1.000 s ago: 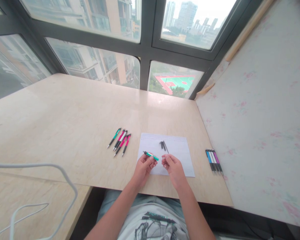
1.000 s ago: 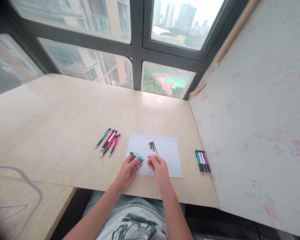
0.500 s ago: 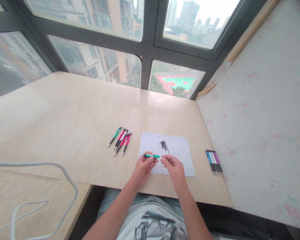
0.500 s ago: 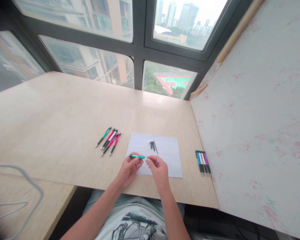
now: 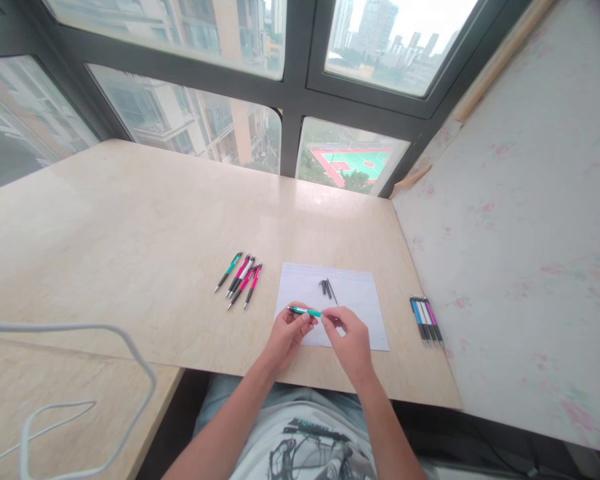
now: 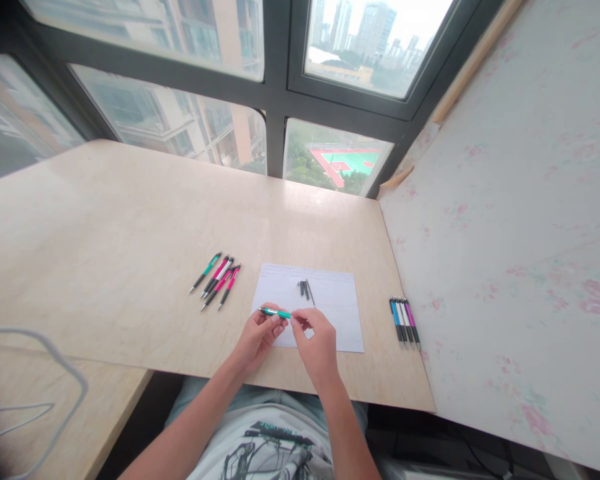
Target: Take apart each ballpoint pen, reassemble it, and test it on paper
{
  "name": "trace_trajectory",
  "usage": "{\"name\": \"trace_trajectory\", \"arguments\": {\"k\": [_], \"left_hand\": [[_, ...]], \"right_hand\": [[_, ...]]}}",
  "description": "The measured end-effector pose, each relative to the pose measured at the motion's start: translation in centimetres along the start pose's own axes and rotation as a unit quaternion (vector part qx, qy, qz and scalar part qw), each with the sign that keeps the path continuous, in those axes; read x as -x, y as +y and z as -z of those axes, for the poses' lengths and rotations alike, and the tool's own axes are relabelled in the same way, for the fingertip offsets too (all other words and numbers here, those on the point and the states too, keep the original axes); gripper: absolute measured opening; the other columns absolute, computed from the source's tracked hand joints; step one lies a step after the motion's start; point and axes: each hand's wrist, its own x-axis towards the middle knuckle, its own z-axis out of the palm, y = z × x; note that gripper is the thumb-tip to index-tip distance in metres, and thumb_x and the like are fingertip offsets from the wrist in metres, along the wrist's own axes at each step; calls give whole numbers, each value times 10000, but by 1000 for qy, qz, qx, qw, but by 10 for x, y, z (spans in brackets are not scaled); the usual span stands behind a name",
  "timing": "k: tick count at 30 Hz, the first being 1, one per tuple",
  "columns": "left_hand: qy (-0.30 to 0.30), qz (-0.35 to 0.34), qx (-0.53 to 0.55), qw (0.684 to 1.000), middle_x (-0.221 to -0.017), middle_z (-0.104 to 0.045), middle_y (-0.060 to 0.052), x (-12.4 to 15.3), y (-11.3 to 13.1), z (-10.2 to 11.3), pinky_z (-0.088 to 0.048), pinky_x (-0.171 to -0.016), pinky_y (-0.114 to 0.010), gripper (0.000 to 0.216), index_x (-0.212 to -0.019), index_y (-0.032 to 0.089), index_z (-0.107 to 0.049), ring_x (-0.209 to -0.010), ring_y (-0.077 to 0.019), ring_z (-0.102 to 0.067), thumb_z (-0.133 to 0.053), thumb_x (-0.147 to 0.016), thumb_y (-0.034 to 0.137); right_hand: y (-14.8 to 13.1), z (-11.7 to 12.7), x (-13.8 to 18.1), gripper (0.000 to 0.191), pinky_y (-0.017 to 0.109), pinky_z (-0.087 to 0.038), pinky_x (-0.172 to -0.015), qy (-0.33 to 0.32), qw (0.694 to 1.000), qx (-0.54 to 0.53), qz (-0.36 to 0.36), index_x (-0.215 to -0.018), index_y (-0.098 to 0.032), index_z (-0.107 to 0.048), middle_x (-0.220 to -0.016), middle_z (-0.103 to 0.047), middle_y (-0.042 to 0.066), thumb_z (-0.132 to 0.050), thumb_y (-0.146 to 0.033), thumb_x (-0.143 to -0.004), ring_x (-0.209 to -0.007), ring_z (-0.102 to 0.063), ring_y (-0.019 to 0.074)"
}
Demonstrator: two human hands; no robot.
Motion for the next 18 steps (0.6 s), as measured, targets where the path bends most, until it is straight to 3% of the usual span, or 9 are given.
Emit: {"name": "trace_trajectory", "arguments": {"k": [18], "left_hand": [[2,16,25,1000,-805,-692,-19,-1,0,2,-519,-693,-182,257,-912,143,-661,-738,-100,-661,-813,-712,196]], "right_hand": [[-1,-1,-2,121,304,-536,-720,-10,1000,-3,15,-880,-201,-694,-866,-706,49,-591,-262,-859,-796,-648,187]]}}
